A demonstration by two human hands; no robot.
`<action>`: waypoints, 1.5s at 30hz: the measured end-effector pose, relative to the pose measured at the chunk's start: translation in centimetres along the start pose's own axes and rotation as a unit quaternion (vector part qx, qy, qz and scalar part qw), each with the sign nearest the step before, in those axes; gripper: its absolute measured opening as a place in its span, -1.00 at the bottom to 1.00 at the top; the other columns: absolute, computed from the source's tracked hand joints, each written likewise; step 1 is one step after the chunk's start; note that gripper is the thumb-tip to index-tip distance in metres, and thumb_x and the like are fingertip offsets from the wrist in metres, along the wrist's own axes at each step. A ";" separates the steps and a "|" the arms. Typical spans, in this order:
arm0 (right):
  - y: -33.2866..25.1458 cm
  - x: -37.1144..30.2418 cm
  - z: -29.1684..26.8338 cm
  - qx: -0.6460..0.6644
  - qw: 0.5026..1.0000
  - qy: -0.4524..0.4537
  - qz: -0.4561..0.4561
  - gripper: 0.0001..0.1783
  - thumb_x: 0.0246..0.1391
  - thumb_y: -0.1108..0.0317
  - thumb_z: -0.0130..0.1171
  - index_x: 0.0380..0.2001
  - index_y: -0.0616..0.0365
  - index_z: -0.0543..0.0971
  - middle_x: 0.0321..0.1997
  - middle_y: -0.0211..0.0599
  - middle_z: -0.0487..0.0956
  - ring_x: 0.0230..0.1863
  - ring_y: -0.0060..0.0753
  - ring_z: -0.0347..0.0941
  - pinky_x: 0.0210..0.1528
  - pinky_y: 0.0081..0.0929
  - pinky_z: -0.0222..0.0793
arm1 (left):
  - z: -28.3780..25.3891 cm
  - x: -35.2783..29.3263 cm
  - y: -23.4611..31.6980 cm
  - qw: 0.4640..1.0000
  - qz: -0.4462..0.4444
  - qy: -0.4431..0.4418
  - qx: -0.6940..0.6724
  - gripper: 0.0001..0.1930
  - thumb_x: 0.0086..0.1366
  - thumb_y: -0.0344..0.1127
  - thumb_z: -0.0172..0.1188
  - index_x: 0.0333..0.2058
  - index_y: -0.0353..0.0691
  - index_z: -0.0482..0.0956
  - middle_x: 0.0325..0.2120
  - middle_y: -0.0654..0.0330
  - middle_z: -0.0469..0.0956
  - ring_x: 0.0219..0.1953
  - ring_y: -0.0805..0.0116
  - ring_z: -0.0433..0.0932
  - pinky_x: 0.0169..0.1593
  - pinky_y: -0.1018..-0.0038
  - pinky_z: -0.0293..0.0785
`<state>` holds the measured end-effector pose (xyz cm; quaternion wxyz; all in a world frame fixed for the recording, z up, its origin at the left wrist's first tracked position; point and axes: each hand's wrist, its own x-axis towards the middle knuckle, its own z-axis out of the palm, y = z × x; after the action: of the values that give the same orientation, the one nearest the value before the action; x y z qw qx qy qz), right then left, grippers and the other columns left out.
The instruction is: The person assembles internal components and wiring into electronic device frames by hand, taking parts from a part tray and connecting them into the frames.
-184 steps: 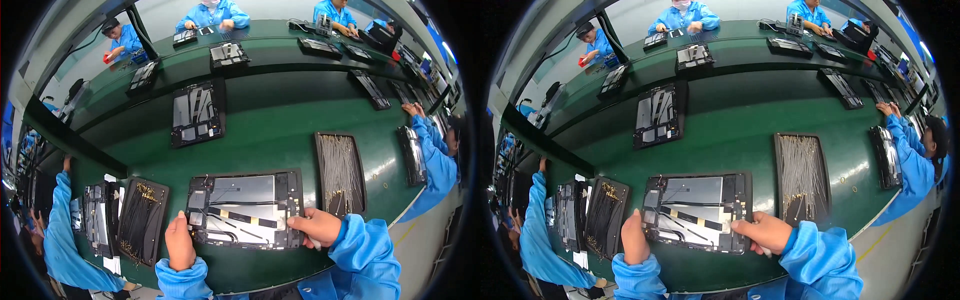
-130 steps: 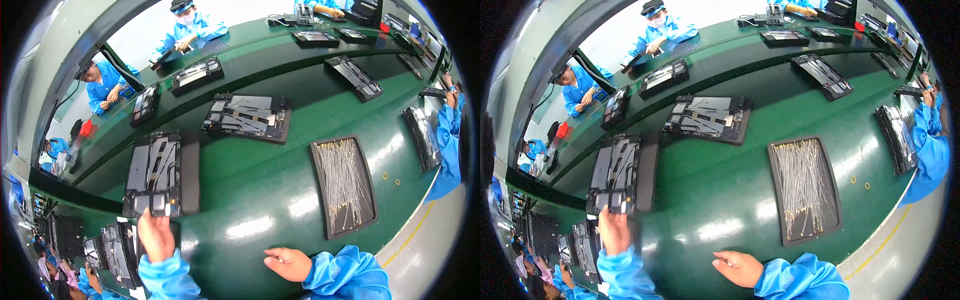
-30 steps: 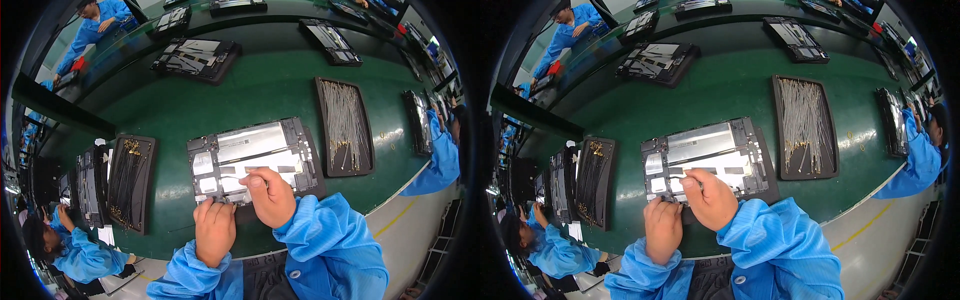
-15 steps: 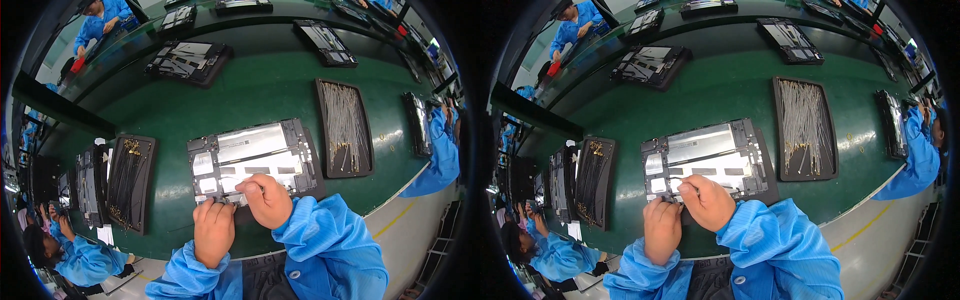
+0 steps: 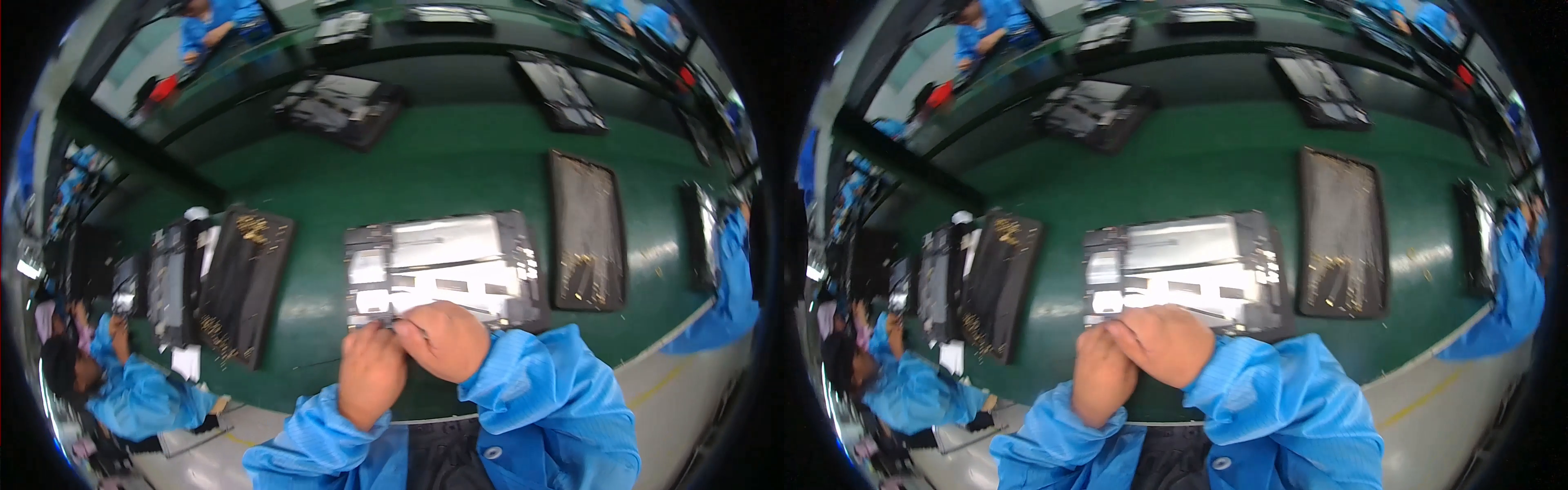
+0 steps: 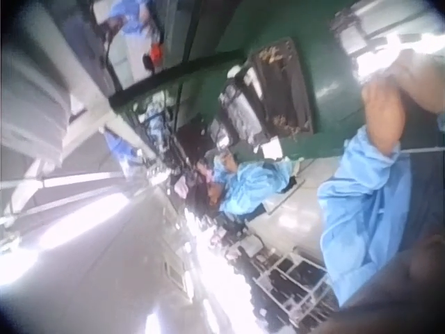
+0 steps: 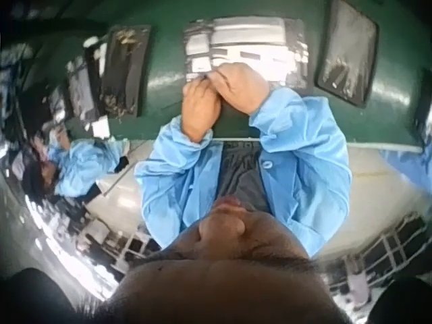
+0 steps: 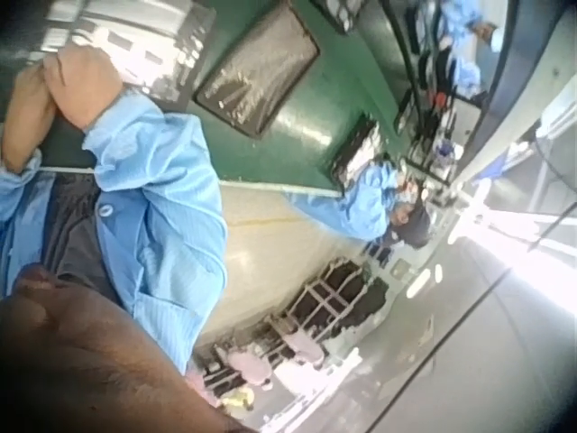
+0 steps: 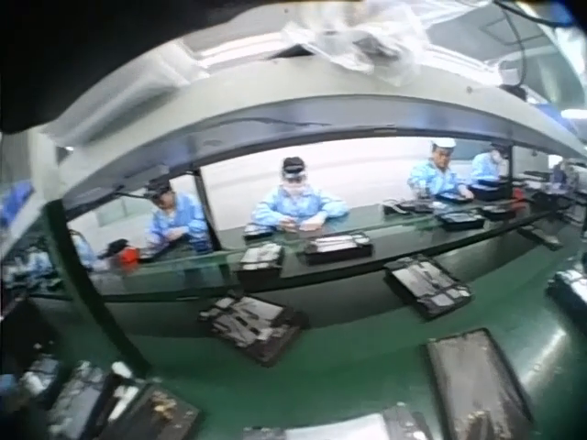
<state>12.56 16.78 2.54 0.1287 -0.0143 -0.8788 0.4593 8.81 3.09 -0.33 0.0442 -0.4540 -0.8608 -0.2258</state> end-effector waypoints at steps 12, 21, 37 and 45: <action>-0.9 -0.3 1.0 -0.007 0.997 0.074 0.004 -0.85 -0.11 0.33 -0.01 -0.59 0.19 0.42 -0.63 -0.18 0.44 -0.54 -0.09 0.36 -0.46 -0.31 0.28 | -1.0 -0.5 1.0 0.998 -0.013 0.062 0.025 -0.84 -0.08 -0.39 -0.02 -0.45 -0.21 0.44 -0.45 0.20 0.40 -0.25 0.24 0.32 -0.20 0.39 0.22; 2.0 -0.7 1.2 0.219 0.957 0.113 0.151 -0.69 0.07 0.17 -0.21 -0.29 0.22 0.27 -0.55 -0.33 0.43 -0.62 -0.65 0.29 -0.63 -0.68 0.27 | -1.8 -2.9 -0.2 0.646 -0.543 0.102 -0.527 -0.64 0.13 -0.06 -0.04 -0.41 -0.32 0.41 -0.56 0.18 0.37 -0.61 0.45 0.32 -0.54 0.55 0.31; 2.5 -1.0 1.2 0.234 0.953 0.103 0.161 -0.64 0.09 0.16 -0.24 -0.20 0.26 0.22 -0.49 -0.32 0.43 -0.55 -0.67 0.26 -0.55 -0.70 0.22 | -4.0 -2.8 1.1 0.644 -0.516 -0.100 -0.556 -0.66 0.16 -0.18 -0.06 -0.20 -0.35 0.36 -0.55 0.27 0.37 -0.56 0.56 0.31 -0.52 0.69 0.21; 2.4 -0.8 0.4 0.254 0.947 0.084 0.179 -0.64 0.03 0.16 -0.12 -0.25 0.24 0.31 -0.53 -0.16 0.47 -0.47 -0.43 0.41 -0.41 -0.53 0.30 | -2.7 -2.8 0.9 0.492 -0.582 -0.170 -0.625 -0.77 0.14 -0.19 -0.01 -0.41 -0.26 0.37 -0.65 0.26 0.37 -0.66 0.51 0.34 -0.61 0.66 0.18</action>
<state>13.04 17.79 0.19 0.1170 -0.1763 -0.7024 0.6796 10.85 0.20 1.65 -0.5399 0.2111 -0.5544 -0.5971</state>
